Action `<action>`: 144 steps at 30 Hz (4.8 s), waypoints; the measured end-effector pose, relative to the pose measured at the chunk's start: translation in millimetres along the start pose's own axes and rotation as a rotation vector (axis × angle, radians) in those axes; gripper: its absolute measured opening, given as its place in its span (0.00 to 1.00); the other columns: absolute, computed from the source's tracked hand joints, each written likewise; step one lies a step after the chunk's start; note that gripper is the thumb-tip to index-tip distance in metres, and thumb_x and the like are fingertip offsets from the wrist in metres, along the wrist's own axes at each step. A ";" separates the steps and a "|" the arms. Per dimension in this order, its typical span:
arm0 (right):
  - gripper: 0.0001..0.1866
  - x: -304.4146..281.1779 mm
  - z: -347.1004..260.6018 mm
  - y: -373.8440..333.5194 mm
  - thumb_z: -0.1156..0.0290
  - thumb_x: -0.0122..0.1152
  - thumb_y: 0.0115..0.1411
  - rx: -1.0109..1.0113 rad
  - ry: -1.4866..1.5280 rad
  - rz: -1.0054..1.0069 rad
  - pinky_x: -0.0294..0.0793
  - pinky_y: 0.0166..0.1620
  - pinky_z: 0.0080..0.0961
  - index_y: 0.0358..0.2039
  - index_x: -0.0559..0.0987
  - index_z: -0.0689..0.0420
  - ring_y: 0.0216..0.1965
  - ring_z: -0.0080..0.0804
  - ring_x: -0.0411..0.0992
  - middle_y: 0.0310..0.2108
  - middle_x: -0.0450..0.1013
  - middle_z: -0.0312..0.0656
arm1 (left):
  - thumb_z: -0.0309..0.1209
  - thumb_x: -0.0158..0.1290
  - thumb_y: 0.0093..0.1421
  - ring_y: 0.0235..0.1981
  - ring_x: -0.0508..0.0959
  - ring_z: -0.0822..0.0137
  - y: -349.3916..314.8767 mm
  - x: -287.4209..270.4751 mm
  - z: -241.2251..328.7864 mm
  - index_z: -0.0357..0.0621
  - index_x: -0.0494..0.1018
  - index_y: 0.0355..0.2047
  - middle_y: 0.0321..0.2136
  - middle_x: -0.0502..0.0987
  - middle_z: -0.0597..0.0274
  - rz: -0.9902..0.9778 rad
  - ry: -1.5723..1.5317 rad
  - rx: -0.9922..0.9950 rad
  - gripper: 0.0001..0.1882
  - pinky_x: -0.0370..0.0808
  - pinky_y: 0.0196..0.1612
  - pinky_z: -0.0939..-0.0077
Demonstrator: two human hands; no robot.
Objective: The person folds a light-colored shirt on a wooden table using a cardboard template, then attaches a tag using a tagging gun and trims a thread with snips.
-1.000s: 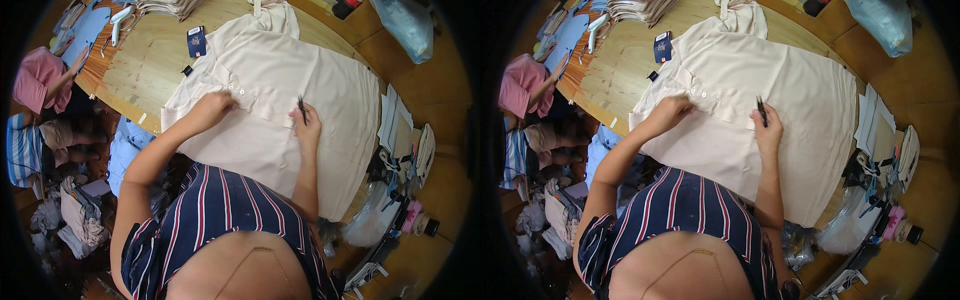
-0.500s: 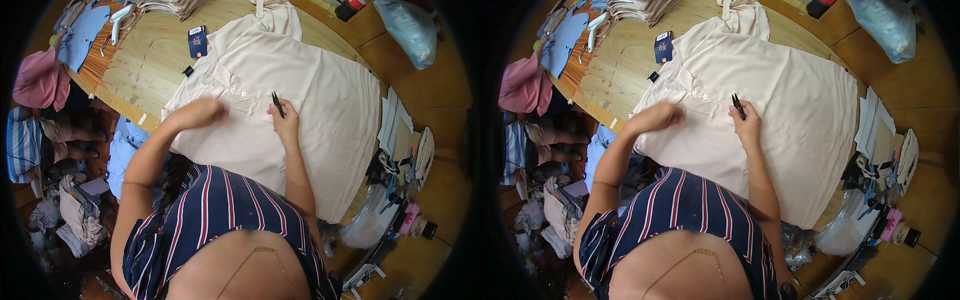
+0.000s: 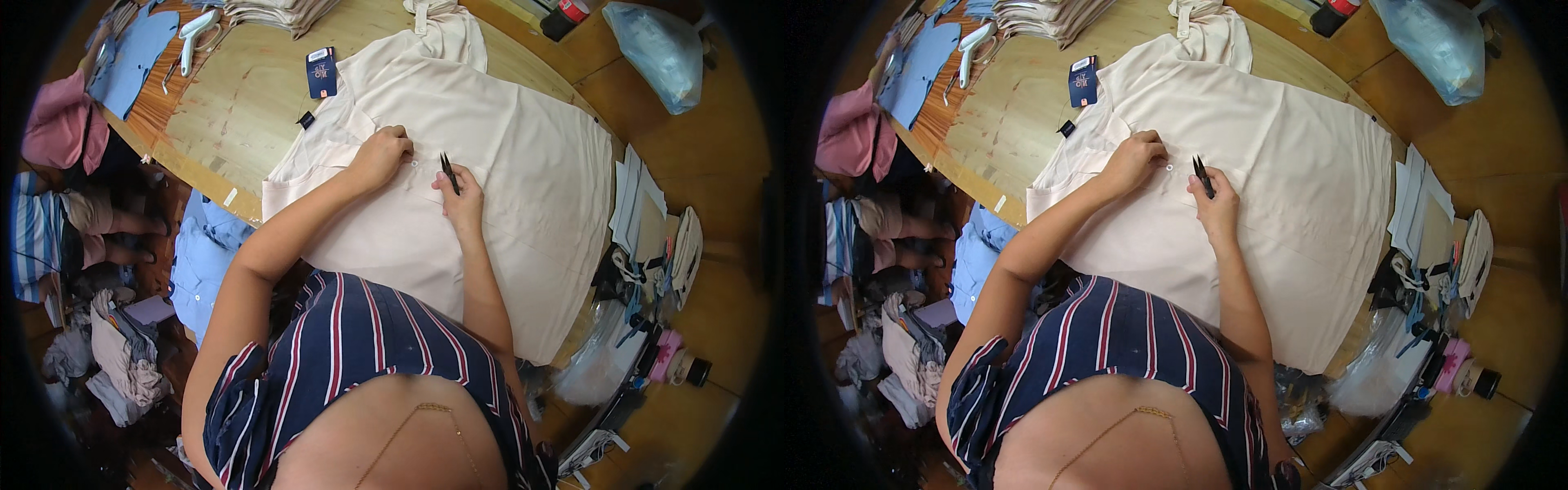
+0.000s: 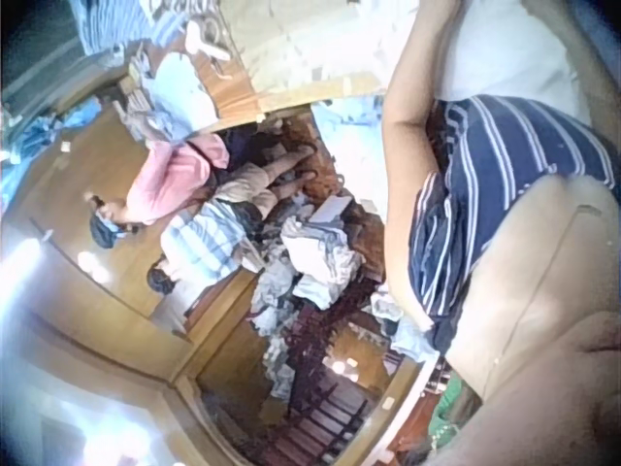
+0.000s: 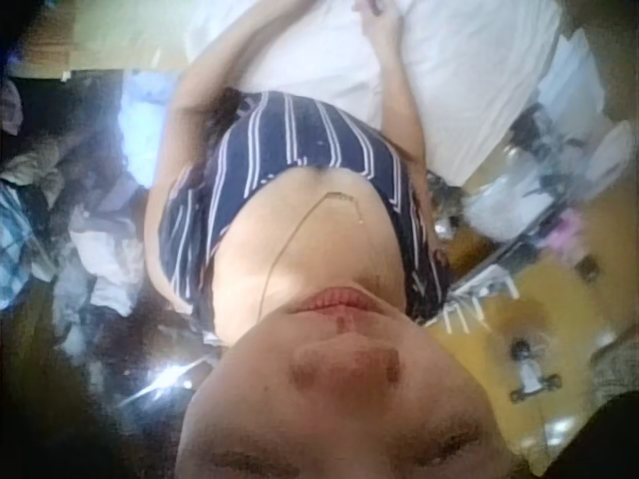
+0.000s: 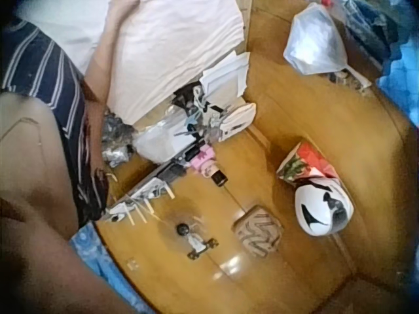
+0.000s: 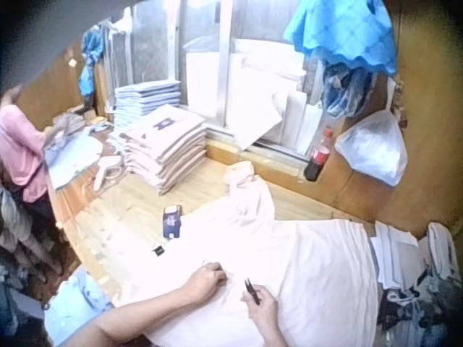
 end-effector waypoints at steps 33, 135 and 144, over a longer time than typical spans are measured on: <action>0.12 24.0 -34.5 -7.6 0.65 0.62 0.44 -0.243 -0.471 -0.001 0.68 0.27 0.28 0.28 0.73 0.57 0.23 0.36 0.71 0.20 0.73 0.41 | 0.26 0.50 0.46 0.30 0.72 0.55 2.8 -4.0 -15.1 0.38 0.71 0.24 0.26 0.71 0.54 -0.169 0.001 -0.025 0.05 0.69 0.33 0.66; 0.13 63.4 -58.5 8.0 0.66 0.64 0.42 -0.467 -0.548 -0.046 0.69 0.33 0.28 0.30 0.76 0.56 0.30 0.37 0.71 0.30 0.71 0.39 | 0.24 0.51 0.45 0.31 0.71 0.56 -29.5 -53.3 -49.5 0.39 0.72 0.25 0.26 0.71 0.56 0.162 -0.059 -0.153 0.05 0.68 0.35 0.67; 0.13 72.6 -57.0 5.6 0.66 0.64 0.42 -0.448 -0.706 -0.062 0.69 0.31 0.30 0.31 0.77 0.52 0.28 0.35 0.70 0.31 0.68 0.36 | 0.27 0.51 0.46 0.33 0.70 0.58 -28.9 -47.7 -41.6 0.44 0.72 0.26 0.28 0.70 0.60 0.101 0.050 -0.092 0.06 0.69 0.34 0.68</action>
Point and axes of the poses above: each hand's wrist, its own y-axis towards the middle knuckle, its own x-axis out of the palm, z = x × y, the point moved 8 cm from there along y, towards the middle knuckle
